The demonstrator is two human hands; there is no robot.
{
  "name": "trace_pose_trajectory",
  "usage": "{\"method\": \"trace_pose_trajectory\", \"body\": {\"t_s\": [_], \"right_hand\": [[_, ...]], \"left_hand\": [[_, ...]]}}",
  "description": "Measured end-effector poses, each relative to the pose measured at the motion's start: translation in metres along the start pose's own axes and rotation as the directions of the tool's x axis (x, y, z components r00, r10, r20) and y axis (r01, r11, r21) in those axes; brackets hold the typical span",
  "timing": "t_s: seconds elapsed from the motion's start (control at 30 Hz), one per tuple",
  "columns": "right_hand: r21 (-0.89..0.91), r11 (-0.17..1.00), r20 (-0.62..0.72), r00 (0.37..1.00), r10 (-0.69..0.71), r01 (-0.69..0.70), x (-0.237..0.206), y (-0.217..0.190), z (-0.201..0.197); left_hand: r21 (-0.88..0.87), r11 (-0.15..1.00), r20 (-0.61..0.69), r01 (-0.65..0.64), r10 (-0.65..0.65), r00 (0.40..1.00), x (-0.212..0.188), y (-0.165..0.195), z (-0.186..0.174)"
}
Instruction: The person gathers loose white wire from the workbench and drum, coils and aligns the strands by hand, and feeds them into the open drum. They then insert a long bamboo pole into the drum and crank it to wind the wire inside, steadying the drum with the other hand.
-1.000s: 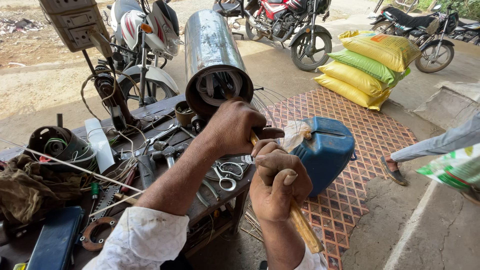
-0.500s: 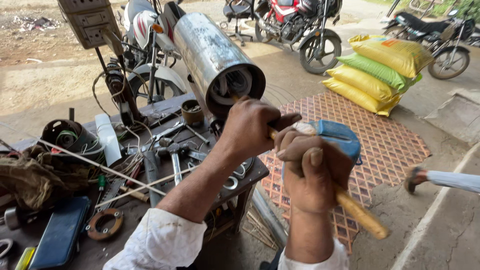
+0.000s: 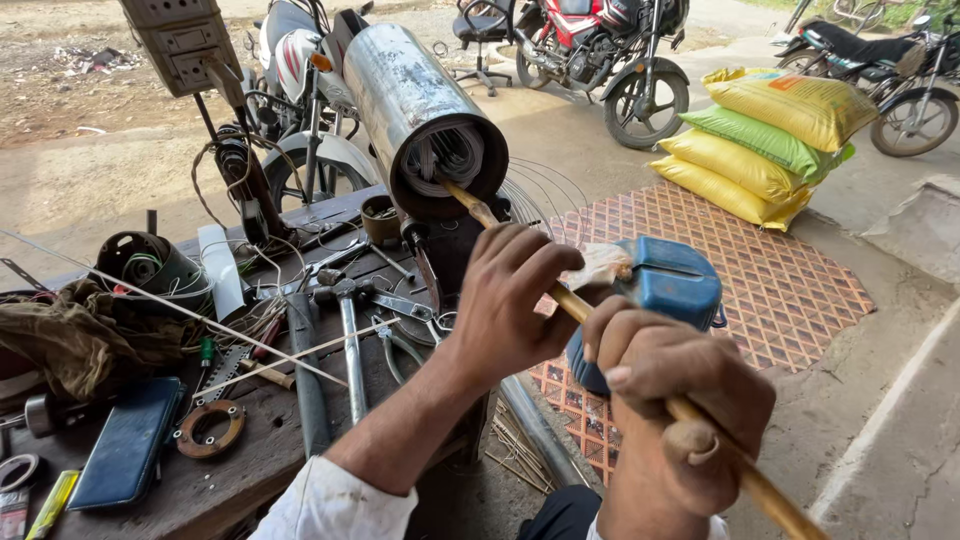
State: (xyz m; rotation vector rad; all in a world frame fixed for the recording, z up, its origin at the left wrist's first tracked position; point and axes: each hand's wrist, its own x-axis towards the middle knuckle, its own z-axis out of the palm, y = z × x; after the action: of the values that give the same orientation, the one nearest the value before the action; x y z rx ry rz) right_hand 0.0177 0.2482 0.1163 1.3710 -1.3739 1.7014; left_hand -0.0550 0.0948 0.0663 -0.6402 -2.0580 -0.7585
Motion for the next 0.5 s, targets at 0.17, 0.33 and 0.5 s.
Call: {"method": "trace_pose_trajectory", "body": {"t_s": [0.17,0.33,0.5], "right_hand": [[0.006,1.0,-0.438,0.899,0.027,-0.028,-0.033,-0.004,0.013],[-0.038,0.994,-0.557,0.828,0.067,-0.106,-0.033,-0.003,0.015],[-0.261,0.958,-0.454,0.891,-0.015,-0.117,-0.03,-0.019,0.023]], "left_hand": [[0.284,0.95,-0.242,0.129,-0.059,0.968,-0.042,-0.067,0.013],[0.259,0.963,-0.158,0.073,-0.033,0.987,-0.064,-0.111,0.008],[0.146,0.987,-0.139,0.06,-0.039,0.989,-0.071,-0.125,-0.008]]}}
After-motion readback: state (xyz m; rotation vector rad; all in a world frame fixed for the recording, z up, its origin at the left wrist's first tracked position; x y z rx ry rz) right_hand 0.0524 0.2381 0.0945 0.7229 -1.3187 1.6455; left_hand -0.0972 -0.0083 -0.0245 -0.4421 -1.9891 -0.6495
